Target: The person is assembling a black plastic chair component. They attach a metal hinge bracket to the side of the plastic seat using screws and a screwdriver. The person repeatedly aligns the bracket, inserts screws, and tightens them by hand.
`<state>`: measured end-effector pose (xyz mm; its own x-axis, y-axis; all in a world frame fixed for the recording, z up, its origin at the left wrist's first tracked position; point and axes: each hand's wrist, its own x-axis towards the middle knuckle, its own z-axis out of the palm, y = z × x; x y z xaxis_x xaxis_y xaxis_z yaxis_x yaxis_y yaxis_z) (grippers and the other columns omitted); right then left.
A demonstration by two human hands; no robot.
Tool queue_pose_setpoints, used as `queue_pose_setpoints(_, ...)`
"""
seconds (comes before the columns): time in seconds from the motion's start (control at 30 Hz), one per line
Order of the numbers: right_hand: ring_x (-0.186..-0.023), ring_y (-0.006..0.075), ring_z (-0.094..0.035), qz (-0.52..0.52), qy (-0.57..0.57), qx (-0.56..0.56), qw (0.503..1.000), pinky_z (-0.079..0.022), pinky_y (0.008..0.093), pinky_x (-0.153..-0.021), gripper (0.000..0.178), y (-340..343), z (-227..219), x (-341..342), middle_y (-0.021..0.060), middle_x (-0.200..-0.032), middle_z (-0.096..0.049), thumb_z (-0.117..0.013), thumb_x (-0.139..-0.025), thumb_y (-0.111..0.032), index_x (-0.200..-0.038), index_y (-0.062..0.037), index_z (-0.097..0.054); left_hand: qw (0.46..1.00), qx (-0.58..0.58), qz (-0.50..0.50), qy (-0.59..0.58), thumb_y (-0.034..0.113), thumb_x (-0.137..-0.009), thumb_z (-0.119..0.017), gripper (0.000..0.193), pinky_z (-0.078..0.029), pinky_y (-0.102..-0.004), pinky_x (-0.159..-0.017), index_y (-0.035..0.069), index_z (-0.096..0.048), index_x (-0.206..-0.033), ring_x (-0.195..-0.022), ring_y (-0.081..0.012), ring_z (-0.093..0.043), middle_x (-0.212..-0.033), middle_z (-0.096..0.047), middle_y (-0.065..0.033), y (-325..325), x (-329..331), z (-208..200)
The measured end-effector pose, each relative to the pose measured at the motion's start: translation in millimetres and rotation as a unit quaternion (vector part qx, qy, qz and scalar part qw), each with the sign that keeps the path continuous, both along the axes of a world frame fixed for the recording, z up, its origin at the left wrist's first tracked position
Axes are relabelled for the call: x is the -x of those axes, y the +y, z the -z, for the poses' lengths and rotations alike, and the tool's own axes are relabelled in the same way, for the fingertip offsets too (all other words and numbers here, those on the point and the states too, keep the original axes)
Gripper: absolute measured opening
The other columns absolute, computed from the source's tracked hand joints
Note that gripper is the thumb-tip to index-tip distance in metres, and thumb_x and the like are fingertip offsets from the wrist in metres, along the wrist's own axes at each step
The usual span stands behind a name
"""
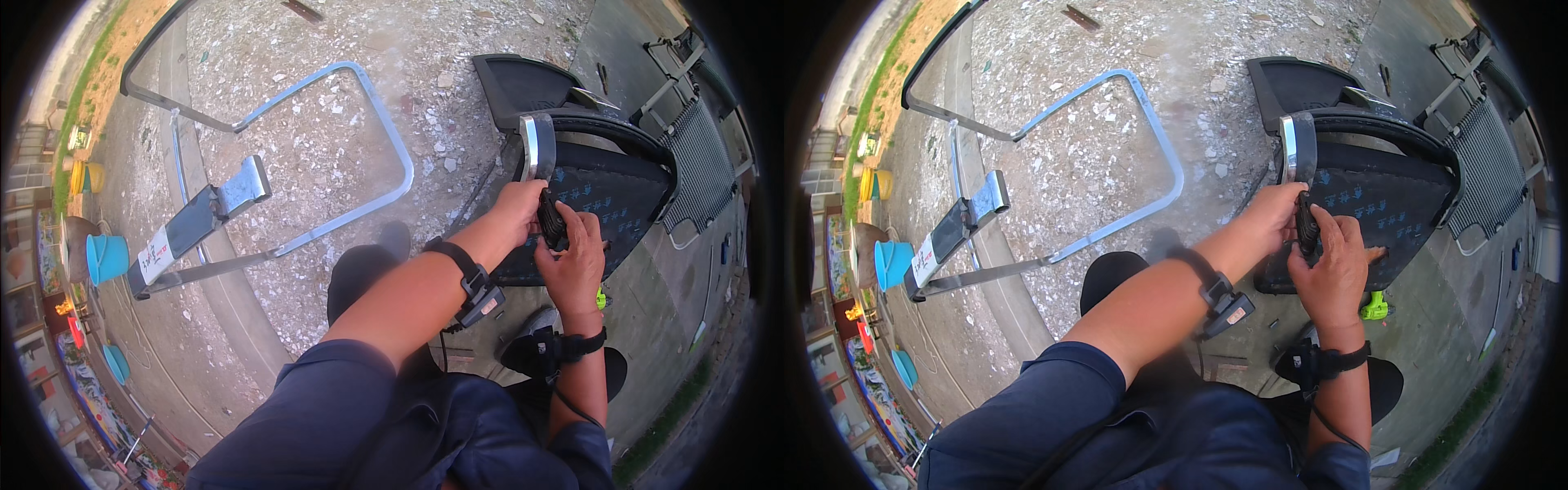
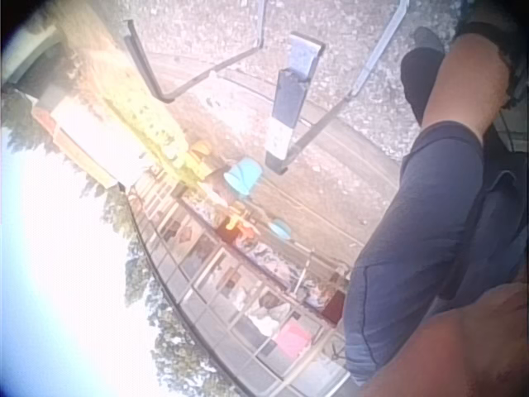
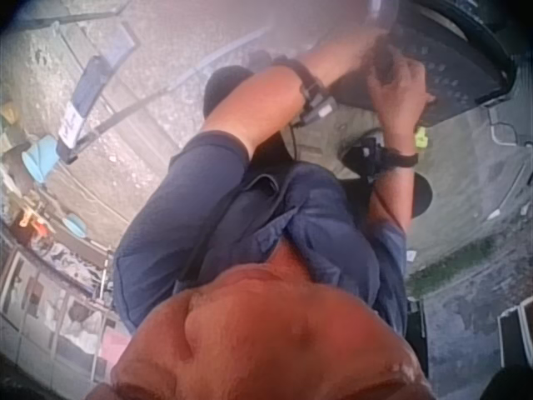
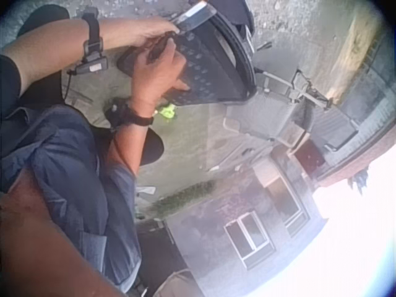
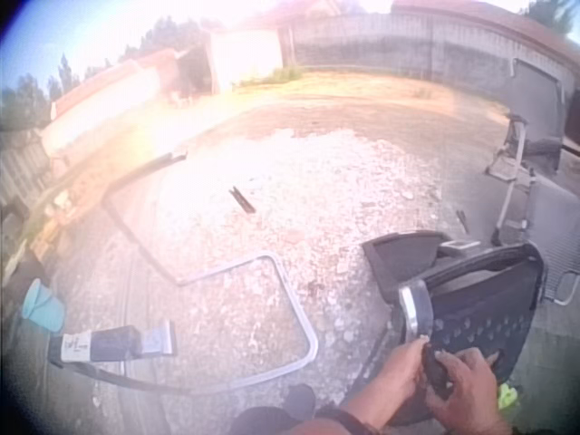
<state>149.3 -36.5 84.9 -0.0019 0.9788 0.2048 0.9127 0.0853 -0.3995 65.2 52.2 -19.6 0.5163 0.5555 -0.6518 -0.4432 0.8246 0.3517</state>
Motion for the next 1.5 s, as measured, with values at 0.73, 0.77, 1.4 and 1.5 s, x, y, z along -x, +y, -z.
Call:
queue_pose_setpoints(0.73, -0.074, 0.0131, -0.066, 0.237, 0.615, 0.207, 0.723, -0.049, 0.0236, -0.060, 0.037, -22, 38, -24, 0.0060, -0.098, -0.067, -0.066, -0.096, -0.024, -0.122, -0.0004, -0.055, 0.999, 0.020, -0.014, -0.024, 0.018, -0.099, -0.050, 0.019, -0.056, -0.0430, -0.079, 0.000, -0.055, -0.094, -0.087, -0.0310, -0.065, -0.098, -0.065, -0.0185, -2, -3, 0)
queue_pose_setpoints(0.77, -0.074, 0.0128, -0.066, 0.235, 0.563, 0.199, 0.766, -0.049, 0.0246, -0.060, 0.035, -22, 37, -25, 0.0059, -0.098, -0.067, -0.067, -0.094, -0.023, -0.120, -0.0003, -0.057, 1.000, 0.017, -0.009, -0.020, 0.018, -0.099, -0.051, 0.019, -0.056, -0.0425, -0.078, 0.000, -0.055, -0.094, -0.087, -0.0303, -0.065, -0.097, -0.065, -0.0176, -2, -3, 5)
queue_pose_setpoints(1.4, -0.080, 0.0193, -0.068, 0.276, 0.520, 0.145, 0.795, -0.055, 0.0306, -0.062, 0.040, -14, 27, -25, 0.0079, -0.098, -0.067, -0.059, -0.099, -0.038, -0.116, -0.0022, -0.058, 1.000, 0.013, 0.022, 0.004, 0.026, -0.104, -0.048, 0.026, -0.056, -0.0407, -0.076, 0.002, -0.058, -0.104, -0.081, -0.0276, -0.069, -0.100, -0.068, -0.0146, -5, -4, -14)
queue_pose_setpoints(1.5, -0.067, 0.0188, -0.068, 0.264, 0.707, 0.292, 0.587, -0.055, 0.0281, -0.058, 0.039, -13, 25, -23, 0.0076, -0.087, -0.068, -0.055, -0.101, -0.043, -0.114, -0.0070, -0.061, 1.000, 0.012, 0.020, 0.008, 0.029, -0.105, -0.047, 0.028, -0.055, -0.0420, -0.081, 0.003, -0.058, -0.102, -0.089, -0.0285, -0.068, -0.099, -0.068, -0.0143, -4, 0, -7)
